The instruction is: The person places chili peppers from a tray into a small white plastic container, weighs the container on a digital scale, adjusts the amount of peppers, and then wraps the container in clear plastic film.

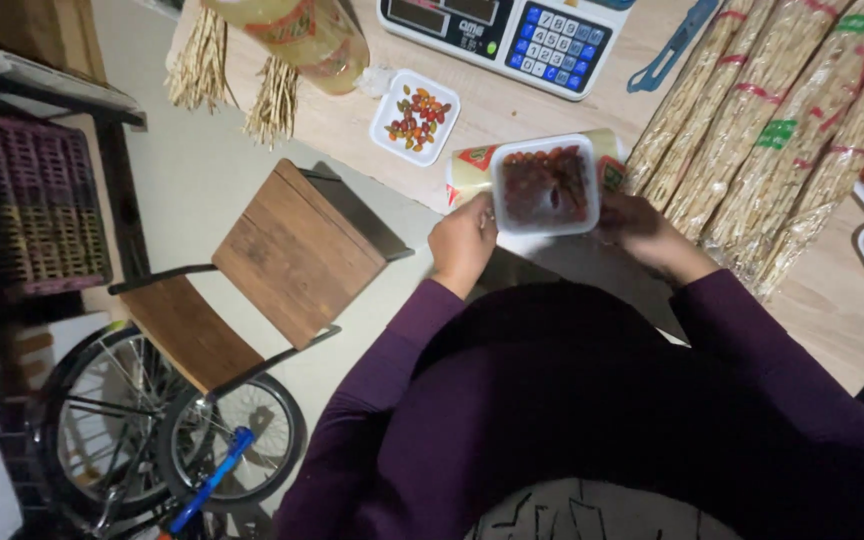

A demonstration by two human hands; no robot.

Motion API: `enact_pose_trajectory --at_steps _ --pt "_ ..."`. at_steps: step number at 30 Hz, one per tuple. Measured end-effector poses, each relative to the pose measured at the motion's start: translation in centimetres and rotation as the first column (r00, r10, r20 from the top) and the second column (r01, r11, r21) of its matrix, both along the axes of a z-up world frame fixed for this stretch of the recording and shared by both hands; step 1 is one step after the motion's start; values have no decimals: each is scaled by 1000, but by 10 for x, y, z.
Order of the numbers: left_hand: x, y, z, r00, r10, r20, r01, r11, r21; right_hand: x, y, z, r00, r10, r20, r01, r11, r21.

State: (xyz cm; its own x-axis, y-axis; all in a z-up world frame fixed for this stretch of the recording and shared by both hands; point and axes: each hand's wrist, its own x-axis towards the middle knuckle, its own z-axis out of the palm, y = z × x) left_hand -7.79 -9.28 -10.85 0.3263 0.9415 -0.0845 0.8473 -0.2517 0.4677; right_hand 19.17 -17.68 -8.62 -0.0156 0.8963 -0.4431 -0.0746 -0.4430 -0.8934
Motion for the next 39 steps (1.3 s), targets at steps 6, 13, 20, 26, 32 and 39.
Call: enact_pose_trajectory --at_steps 6,13,20,26,32,39 --pt "5 0 -46 706 477 524 -15 750 -662 20 8 -50 988 148 -46 -145 988 55" --pt "2 11 -30 381 846 372 274 281 -920 17 5 -99 968 120 -219 -116 993 29" --pt "-13 33 -14 299 909 291 522 100 -847 11 0 -57 977 30 -211 -25 999 28" --pt "25 19 29 454 778 434 215 377 -901 13 9 -34 987 77 -142 -66 994 85" --pt "22 19 20 432 790 435 190 392 -900 20 8 -43 982 -116 -146 128 989 77" --pt "19 12 32 509 726 463 181 436 -882 5 18 -49 935 -291 202 288 957 46"
